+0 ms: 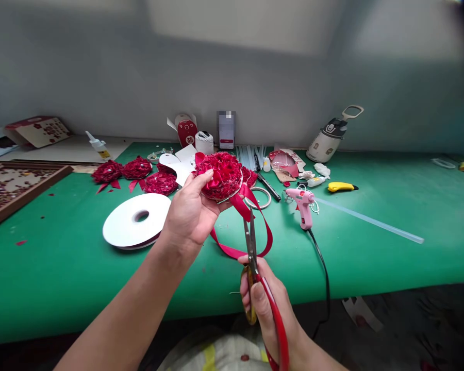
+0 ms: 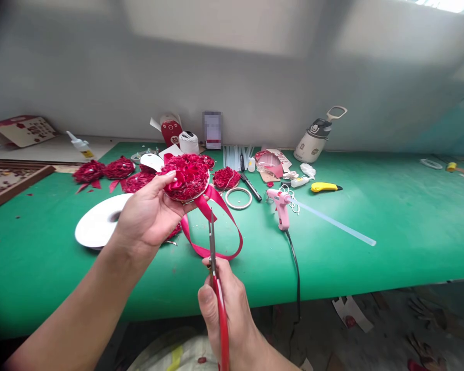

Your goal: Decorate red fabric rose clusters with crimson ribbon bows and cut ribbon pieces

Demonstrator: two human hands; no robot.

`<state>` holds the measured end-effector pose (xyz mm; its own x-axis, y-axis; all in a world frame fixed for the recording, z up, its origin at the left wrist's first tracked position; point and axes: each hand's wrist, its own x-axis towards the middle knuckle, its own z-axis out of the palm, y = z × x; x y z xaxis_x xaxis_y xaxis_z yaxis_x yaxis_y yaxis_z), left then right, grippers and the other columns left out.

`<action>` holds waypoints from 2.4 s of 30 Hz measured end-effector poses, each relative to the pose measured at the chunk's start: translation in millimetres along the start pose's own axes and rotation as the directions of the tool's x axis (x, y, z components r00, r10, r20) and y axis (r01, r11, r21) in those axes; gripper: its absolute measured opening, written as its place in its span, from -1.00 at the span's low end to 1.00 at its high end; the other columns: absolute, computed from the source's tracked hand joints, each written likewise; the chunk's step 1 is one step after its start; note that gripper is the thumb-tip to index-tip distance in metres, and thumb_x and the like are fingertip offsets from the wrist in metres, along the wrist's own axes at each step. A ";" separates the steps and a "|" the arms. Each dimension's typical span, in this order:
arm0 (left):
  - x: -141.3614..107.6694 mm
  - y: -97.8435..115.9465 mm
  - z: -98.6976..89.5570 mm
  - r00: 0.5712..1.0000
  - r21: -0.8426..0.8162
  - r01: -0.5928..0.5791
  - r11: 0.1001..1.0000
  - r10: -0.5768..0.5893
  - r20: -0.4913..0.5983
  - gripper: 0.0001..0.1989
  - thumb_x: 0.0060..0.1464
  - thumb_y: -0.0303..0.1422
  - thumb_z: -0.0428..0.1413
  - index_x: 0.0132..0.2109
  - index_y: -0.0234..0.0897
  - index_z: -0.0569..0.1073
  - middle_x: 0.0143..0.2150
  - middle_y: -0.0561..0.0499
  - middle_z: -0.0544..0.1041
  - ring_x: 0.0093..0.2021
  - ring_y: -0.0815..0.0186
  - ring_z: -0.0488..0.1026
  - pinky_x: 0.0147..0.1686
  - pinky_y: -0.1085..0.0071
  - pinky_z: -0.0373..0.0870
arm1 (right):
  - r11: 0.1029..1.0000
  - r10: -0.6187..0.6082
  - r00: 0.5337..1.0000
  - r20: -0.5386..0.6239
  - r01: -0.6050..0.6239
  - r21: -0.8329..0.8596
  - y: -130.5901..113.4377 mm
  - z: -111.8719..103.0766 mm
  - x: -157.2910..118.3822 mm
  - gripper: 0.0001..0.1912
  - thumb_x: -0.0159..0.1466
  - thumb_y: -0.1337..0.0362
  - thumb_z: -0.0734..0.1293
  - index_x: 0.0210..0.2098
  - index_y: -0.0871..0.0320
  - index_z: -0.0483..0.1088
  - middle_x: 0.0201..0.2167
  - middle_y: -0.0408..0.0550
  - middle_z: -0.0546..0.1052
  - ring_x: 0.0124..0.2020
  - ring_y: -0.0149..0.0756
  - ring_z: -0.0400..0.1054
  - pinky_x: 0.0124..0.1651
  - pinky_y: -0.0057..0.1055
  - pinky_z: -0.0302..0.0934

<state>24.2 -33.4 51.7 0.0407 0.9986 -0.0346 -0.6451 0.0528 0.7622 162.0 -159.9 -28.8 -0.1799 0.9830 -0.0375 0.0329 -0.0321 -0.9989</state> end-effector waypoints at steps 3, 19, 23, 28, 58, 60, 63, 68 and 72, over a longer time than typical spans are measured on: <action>-2.4 -4.3 1.5 1.000 0.004 0.008 1.000 -0.008 -0.013 -0.68 0.08 -0.42 0.08 0.01 -0.19 0.32 -0.02 -0.09 0.49 -0.05 0.12 0.45 -0.20 0.18 0.48 | 0.997 -0.039 0.999 -0.019 0.038 -0.065 -0.6 -2.6 -2.1 -0.48 0.26 -0.15 0.09 -0.03 0.12 0.21 -0.48 -0.14 0.30 -0.55 -0.40 0.14 -0.53 -0.46 0.09; -7.8 -4.9 9.8 0.996 -0.071 0.025 0.997 -0.031 -0.087 -0.67 0.04 -0.49 0.08 -0.01 -0.24 0.32 -0.08 -0.10 0.51 -0.07 0.13 0.47 -0.15 0.10 0.45 | 0.974 -0.116 0.989 -0.096 0.095 -0.205 6.4 -9.1 -8.0 -0.52 0.26 -0.10 0.13 -0.03 0.12 0.25 -0.50 -0.16 0.27 -0.57 -0.41 0.12 -0.56 -0.47 0.09; -9.2 -6.1 8.4 0.995 -0.083 0.021 0.996 -0.029 -0.095 -0.66 0.04 -0.48 0.08 0.00 -0.24 0.31 -0.10 -0.10 0.52 -0.11 0.15 0.48 -0.15 0.12 0.45 | 0.979 -0.090 0.991 -0.098 0.070 -0.189 8.9 -7.6 -7.4 -0.47 0.25 -0.12 0.14 0.01 0.14 0.23 -0.48 -0.14 0.28 -0.57 -0.41 0.15 -0.63 -0.51 0.06; -10.5 -8.9 6.8 0.995 -0.116 0.019 0.993 -0.030 -0.094 -0.67 0.05 -0.47 0.07 0.00 -0.27 0.31 -0.09 -0.12 0.52 -0.09 0.13 0.48 -0.15 0.07 0.43 | 0.979 -0.076 0.991 -0.107 0.054 -0.198 11.2 -6.9 -8.9 -0.46 0.25 -0.13 0.14 0.02 0.14 0.24 -0.50 -0.15 0.28 -0.59 -0.43 0.15 -0.66 -0.53 0.05; -17.6 -22.0 2.8 0.991 -0.175 -0.028 0.984 0.004 -0.133 -0.64 0.05 -0.45 0.08 0.03 -0.31 0.31 -0.03 -0.19 0.50 -0.07 0.08 0.47 -0.16 0.08 0.44 | 0.968 -0.099 0.982 -0.164 0.057 -0.243 15.6 -2.2 -14.2 -0.47 0.24 -0.13 0.14 0.01 0.13 0.26 -0.53 -0.18 0.29 -0.56 -0.41 0.17 -0.57 -0.49 0.12; -17.5 -21.4 2.8 0.990 -0.165 -0.022 0.986 -0.001 -0.140 -0.65 0.05 -0.45 0.07 0.02 -0.32 0.32 -0.04 -0.19 0.50 -0.09 0.09 0.47 -0.17 0.09 0.44 | 0.971 -0.090 0.982 -0.167 0.049 -0.233 15.8 -2.1 -14.4 -0.47 0.24 -0.13 0.15 0.01 0.13 0.26 -0.53 -0.18 0.29 -0.57 -0.41 0.16 -0.59 -0.50 0.11; -17.5 -21.1 2.4 0.991 -0.161 -0.023 0.987 0.001 -0.136 -0.66 0.06 -0.44 0.07 0.02 -0.32 0.32 -0.02 -0.20 0.49 -0.07 0.08 0.47 -0.16 0.09 0.44 | 0.973 -0.090 0.981 -0.170 0.050 -0.227 16.0 -2.0 -14.3 -0.46 0.24 -0.12 0.15 0.00 0.14 0.27 -0.53 -0.18 0.30 -0.58 -0.41 0.16 -0.59 -0.50 0.11; -18.1 -21.7 1.2 0.994 -0.177 -0.033 0.984 0.013 -0.113 -0.64 0.05 -0.44 0.08 0.04 -0.31 0.31 0.02 -0.19 0.47 -0.05 0.07 0.46 -0.15 0.08 0.44 | 0.971 -0.094 0.980 -0.177 0.051 -0.235 16.3 -2.0 -14.1 -0.47 0.24 -0.12 0.15 0.00 0.15 0.28 -0.55 -0.20 0.29 -0.60 -0.43 0.15 -0.59 -0.49 0.10; -17.3 -20.8 0.6 0.992 -0.171 -0.028 0.985 0.006 -0.129 -0.64 0.05 -0.44 0.09 0.02 -0.31 0.31 0.01 -0.20 0.48 -0.07 0.07 0.47 -0.17 0.06 0.44 | 0.966 -0.105 0.978 -0.179 0.058 -0.251 16.6 -2.5 -14.5 -0.48 0.25 -0.10 0.15 -0.01 0.15 0.27 -0.56 -0.20 0.28 -0.60 -0.42 0.16 -0.56 -0.48 0.11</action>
<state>37.4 -51.7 36.8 -0.0618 0.9917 -0.1131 -0.7669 0.0253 0.6413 167.6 -174.2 -44.7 -0.0039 0.9973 0.0730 0.2683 0.0714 -0.9607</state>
